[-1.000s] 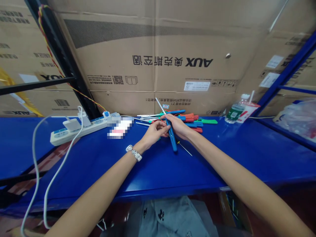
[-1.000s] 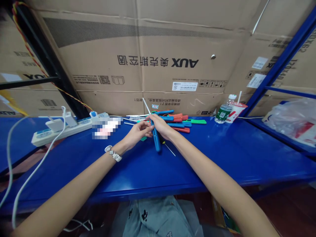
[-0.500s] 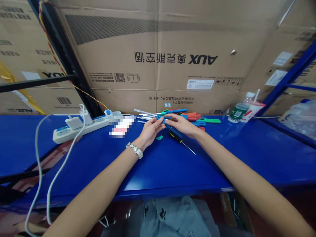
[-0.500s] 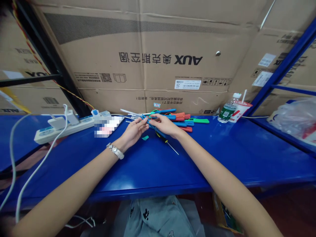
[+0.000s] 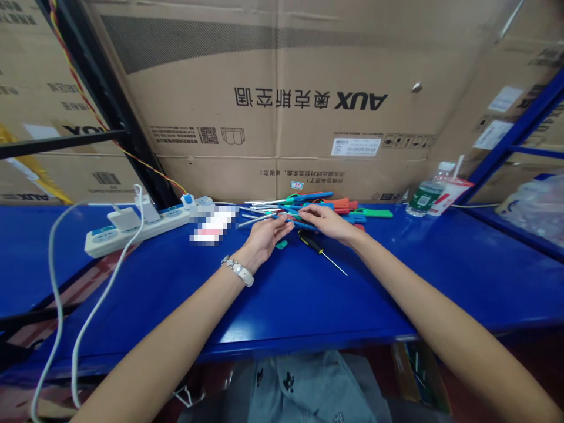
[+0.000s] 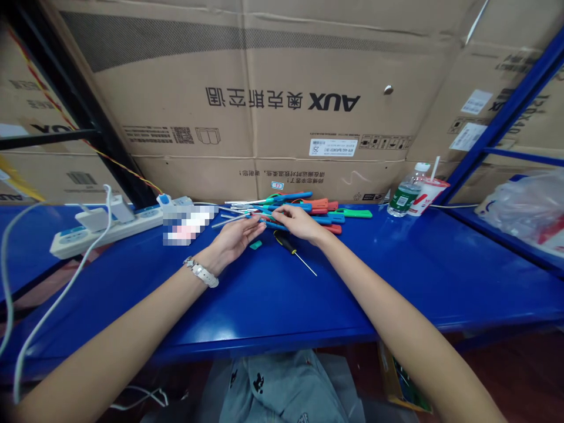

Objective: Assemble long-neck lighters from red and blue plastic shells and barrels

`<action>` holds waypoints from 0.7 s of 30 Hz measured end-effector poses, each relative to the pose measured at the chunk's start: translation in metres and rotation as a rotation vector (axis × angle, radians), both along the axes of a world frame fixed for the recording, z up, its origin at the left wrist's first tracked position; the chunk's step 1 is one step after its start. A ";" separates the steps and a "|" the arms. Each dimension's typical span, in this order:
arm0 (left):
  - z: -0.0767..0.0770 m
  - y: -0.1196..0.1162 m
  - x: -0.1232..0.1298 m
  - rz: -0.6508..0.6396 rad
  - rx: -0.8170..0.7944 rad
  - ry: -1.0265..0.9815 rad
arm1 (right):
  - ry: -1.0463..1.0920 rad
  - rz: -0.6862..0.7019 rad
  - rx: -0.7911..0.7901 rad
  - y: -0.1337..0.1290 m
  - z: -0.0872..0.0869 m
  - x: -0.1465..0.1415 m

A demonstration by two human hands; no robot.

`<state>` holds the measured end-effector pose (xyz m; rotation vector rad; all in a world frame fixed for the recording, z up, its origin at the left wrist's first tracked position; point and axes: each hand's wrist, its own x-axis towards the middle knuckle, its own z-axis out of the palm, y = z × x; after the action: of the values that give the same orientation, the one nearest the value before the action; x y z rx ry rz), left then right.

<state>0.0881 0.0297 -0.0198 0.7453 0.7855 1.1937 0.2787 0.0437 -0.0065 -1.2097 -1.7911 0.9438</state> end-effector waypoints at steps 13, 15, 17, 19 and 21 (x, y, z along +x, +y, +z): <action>0.019 -0.007 -0.003 0.060 -0.001 0.376 | -0.272 0.049 0.346 0.000 -0.007 -0.001; 0.025 -0.007 -0.006 0.081 0.039 0.410 | -0.246 0.048 0.328 0.002 -0.007 -0.001; 0.031 -0.006 -0.011 0.113 0.095 0.421 | -0.220 0.067 0.299 0.005 -0.008 -0.002; 0.035 -0.004 -0.016 0.160 0.149 0.426 | -0.211 0.083 0.282 0.006 -0.008 -0.001; 0.038 -0.002 -0.021 0.200 0.187 0.431 | -0.207 0.086 0.279 0.008 -0.008 -0.001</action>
<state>0.0675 0.0280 0.0177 1.1215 1.1343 1.3159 0.2781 0.0512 -0.0149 -1.0905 -2.0732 0.6057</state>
